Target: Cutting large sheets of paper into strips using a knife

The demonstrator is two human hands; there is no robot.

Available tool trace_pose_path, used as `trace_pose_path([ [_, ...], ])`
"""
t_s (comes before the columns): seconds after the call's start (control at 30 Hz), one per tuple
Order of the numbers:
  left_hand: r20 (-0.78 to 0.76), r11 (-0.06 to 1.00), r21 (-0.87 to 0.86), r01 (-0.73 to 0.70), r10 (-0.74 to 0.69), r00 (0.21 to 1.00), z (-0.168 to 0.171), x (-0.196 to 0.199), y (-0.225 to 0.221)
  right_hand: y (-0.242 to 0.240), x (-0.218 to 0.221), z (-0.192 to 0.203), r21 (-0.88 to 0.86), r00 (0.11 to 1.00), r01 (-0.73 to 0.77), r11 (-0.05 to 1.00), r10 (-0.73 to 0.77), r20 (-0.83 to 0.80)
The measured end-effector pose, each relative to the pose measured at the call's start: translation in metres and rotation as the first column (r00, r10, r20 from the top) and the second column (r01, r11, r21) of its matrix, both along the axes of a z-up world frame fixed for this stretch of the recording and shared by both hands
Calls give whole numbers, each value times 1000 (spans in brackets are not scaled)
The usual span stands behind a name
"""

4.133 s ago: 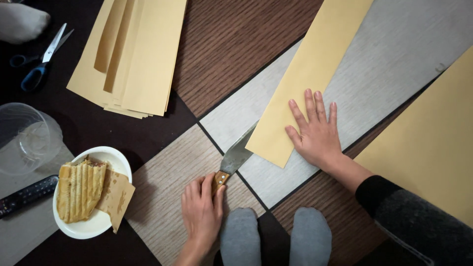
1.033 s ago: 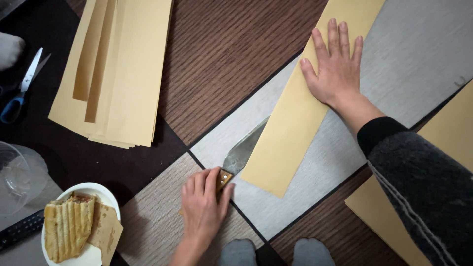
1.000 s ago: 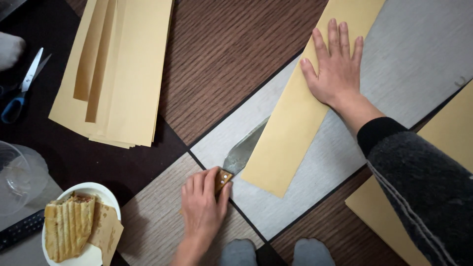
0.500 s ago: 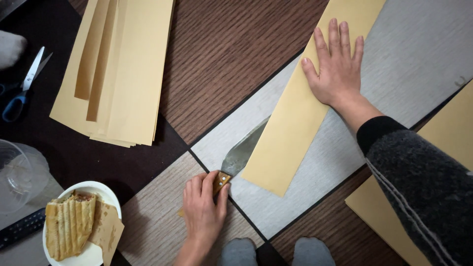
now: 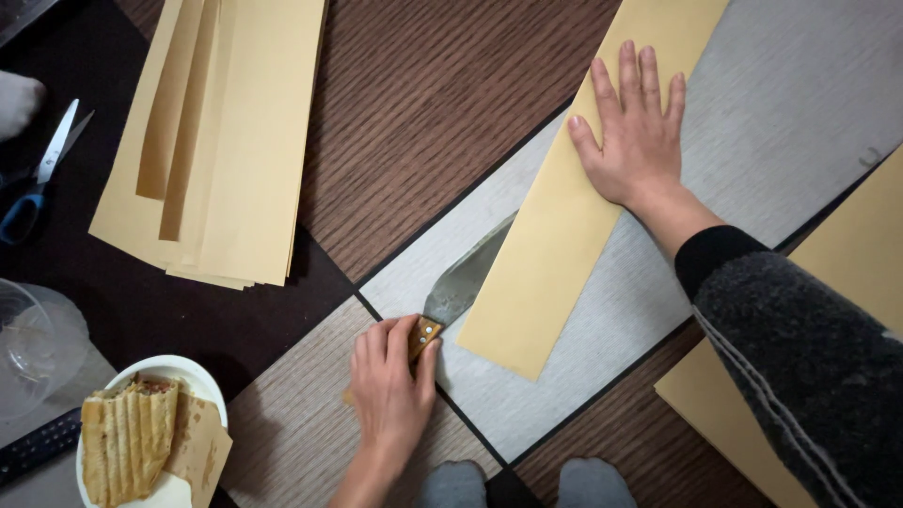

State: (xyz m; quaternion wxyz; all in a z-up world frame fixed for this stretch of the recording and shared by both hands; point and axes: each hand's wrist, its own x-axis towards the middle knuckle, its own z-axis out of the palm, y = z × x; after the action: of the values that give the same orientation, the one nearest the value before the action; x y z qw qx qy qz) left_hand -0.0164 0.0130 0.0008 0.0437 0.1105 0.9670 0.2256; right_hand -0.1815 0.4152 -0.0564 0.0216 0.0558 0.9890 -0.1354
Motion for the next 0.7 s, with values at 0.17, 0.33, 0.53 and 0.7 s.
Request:
trace_pose_path([
  [0.17, 5, 1000, 17, 9, -9, 1000, 6, -11, 8, 1, 0, -2, 5, 1000, -1, 1000, 1, -4],
  [0.33, -23, 999, 37, 18, -17, 1000, 12, -19, 14, 1, 0, 0, 5, 1000, 9, 1000, -9, 20],
  [0.53, -6, 999, -10, 37, -37, 999, 10, -30, 20, 1, 0, 2, -1, 1000, 8, 1000, -8, 28],
  [0.7, -10, 999, 16, 45, -45, 999, 10, -37, 21, 3, -1, -4, 9, 1000, 3, 1000, -3, 13],
])
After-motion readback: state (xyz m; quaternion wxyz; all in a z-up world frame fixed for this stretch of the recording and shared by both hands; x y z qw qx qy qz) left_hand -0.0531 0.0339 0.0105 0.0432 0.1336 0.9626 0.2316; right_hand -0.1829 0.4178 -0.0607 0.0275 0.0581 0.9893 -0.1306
